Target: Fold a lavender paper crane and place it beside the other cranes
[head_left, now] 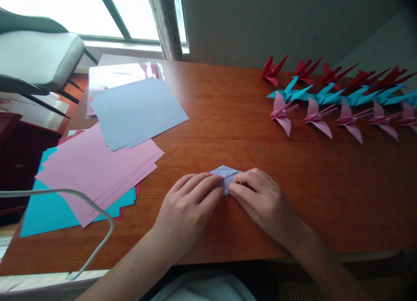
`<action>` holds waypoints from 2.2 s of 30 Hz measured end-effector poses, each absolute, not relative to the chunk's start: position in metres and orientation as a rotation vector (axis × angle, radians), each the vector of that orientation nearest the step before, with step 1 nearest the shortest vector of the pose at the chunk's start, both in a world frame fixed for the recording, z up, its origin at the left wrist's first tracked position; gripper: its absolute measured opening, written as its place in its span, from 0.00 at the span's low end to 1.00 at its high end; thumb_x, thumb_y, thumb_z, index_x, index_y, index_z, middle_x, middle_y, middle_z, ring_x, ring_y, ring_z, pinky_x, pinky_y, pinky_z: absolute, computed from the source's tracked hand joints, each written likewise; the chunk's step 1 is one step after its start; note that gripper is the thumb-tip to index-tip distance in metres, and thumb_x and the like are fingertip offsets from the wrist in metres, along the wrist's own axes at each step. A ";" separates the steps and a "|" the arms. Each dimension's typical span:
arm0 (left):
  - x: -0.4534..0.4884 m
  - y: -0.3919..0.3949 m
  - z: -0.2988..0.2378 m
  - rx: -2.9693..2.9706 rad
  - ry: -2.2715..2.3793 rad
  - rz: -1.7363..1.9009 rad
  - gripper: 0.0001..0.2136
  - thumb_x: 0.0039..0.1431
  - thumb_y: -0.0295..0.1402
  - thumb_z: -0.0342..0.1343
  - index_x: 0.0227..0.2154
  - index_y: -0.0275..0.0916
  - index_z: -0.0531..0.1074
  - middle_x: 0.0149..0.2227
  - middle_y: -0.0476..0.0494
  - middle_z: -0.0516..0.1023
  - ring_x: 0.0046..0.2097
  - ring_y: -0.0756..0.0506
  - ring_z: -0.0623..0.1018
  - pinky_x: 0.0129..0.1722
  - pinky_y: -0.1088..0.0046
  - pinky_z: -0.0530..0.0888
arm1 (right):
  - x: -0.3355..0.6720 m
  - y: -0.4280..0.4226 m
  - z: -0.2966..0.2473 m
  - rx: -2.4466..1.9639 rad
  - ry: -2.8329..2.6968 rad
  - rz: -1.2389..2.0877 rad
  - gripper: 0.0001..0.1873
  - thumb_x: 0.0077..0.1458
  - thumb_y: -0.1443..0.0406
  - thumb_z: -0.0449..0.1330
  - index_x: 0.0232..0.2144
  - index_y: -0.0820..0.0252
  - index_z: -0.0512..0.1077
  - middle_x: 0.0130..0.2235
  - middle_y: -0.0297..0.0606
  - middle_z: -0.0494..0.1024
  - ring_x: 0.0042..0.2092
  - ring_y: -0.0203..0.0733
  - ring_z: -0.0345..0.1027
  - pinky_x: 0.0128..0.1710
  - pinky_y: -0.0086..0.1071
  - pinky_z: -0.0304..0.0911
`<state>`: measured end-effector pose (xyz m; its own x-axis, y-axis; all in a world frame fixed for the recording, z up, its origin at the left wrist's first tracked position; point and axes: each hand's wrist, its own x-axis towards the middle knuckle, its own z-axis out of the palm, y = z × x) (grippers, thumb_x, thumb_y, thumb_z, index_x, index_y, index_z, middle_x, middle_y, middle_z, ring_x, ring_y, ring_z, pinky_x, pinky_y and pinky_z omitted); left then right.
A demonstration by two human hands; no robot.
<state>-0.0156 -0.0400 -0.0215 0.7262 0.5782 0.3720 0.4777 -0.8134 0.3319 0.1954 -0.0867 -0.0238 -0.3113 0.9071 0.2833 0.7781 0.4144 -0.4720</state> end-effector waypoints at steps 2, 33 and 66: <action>-0.014 -0.040 -0.022 2.687 0.869 0.704 0.08 0.68 0.27 0.52 0.42 0.35 0.77 0.50 0.42 0.82 0.50 0.41 0.79 0.49 0.62 0.74 | 0.193 -0.087 -0.025 -1.459 -2.135 0.364 0.10 0.65 0.70 0.56 0.39 0.59 0.77 0.38 0.41 0.78 0.39 0.42 0.69 0.40 0.36 0.66; -0.003 -0.044 -0.022 2.491 1.065 0.672 0.05 0.65 0.26 0.54 0.41 0.37 0.74 0.47 0.44 0.80 0.47 0.43 0.77 0.48 0.65 0.72 | 0.188 -0.085 -0.027 -1.601 -1.961 0.468 0.05 0.63 0.69 0.59 0.36 0.57 0.74 0.39 0.39 0.75 0.41 0.43 0.66 0.42 0.39 0.65; 0.006 -0.042 -0.022 2.451 1.165 0.665 0.05 0.68 0.29 0.54 0.39 0.38 0.74 0.43 0.45 0.80 0.45 0.44 0.77 0.45 0.66 0.72 | 0.173 -0.086 -0.026 -1.739 -1.857 0.428 0.07 0.60 0.74 0.57 0.37 0.59 0.73 0.38 0.39 0.73 0.42 0.46 0.66 0.44 0.42 0.64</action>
<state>0.0064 -0.0424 -0.0222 0.5526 0.7908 0.2631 0.6286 -0.6027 0.4915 0.1730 -0.0861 -0.0261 -0.0074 0.9843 0.1766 0.8075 0.1100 -0.5795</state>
